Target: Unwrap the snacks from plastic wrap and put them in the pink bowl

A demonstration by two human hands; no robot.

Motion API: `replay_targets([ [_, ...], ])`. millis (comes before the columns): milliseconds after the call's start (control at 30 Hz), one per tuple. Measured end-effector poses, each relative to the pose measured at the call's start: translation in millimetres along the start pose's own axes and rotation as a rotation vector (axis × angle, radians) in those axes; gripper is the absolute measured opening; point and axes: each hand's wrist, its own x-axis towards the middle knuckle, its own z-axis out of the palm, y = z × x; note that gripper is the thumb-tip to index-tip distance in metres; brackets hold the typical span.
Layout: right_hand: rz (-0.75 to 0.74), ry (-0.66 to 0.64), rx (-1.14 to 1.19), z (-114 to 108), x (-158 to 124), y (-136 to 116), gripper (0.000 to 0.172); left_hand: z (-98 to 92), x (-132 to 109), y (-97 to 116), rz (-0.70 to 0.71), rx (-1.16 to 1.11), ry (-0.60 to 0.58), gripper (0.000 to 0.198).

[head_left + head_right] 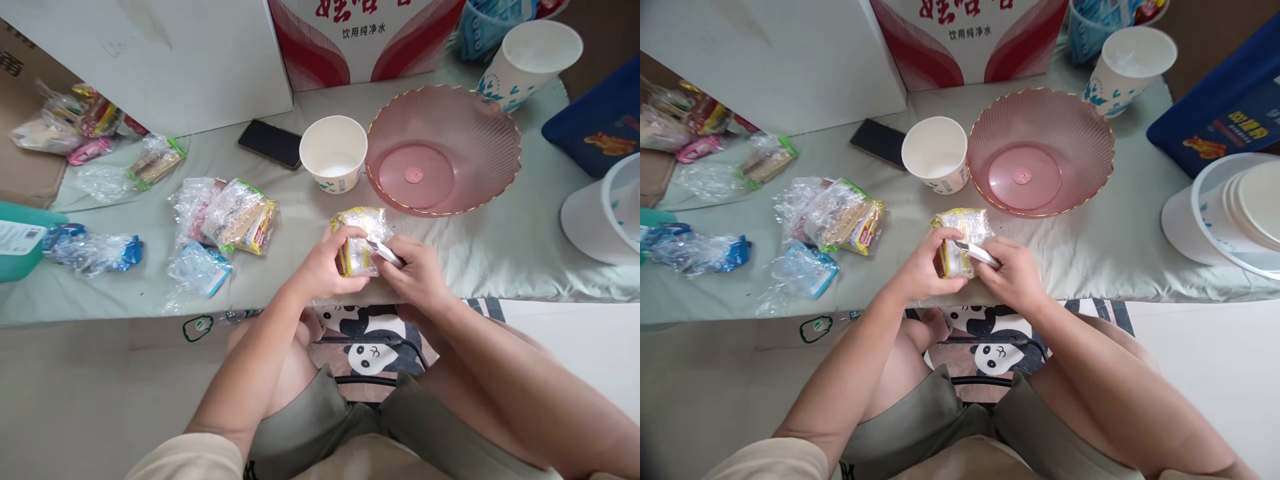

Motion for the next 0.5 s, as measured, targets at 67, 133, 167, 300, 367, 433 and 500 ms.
replay_targets([
  [67, 0.062, -0.003, 0.001, -1.5, 1.5, -1.8, 0.023, 5.3, 1.0, -0.6, -0.005, 0.044, 0.08, 0.05],
  [133, 0.14, 0.001, 0.003, -4.6, 2.2, -5.2, 0.017, 9.4, 2.4, -2.9, 0.013, 0.062, 0.151, 0.037],
  [167, 0.173, 0.011, 0.013, -6.5, 1.8, -7.2, 0.014, 10.6, 3.2, -4.7, 0.026, 0.064, 0.187, 0.032],
  [300, 0.242, 0.067, 0.175, -13.1, -5.1, -15.0, 0.023, 10.9, 4.8, -12.6, 0.032, 0.091, 0.348, 0.02],
  [367, 0.303, 0.019, 0.309, -13.8, -9.3, -18.6, 0.03, 9.6, 4.4, -14.9, 0.039, 0.124, 0.404, 0.017],
  [433, 0.388, -0.09, 0.432, -12.5, -11.4, -21.8, 0.036, 8.5, 3.6, -15.3, 0.076, 0.152, 0.413, 0.013],
  [500, 0.481, -0.2, 0.519, -10.2, -10.5, -24.7, 0.045, 8.2, 2.9, -14.2, 0.125, 0.172, 0.405, 0.012],
])
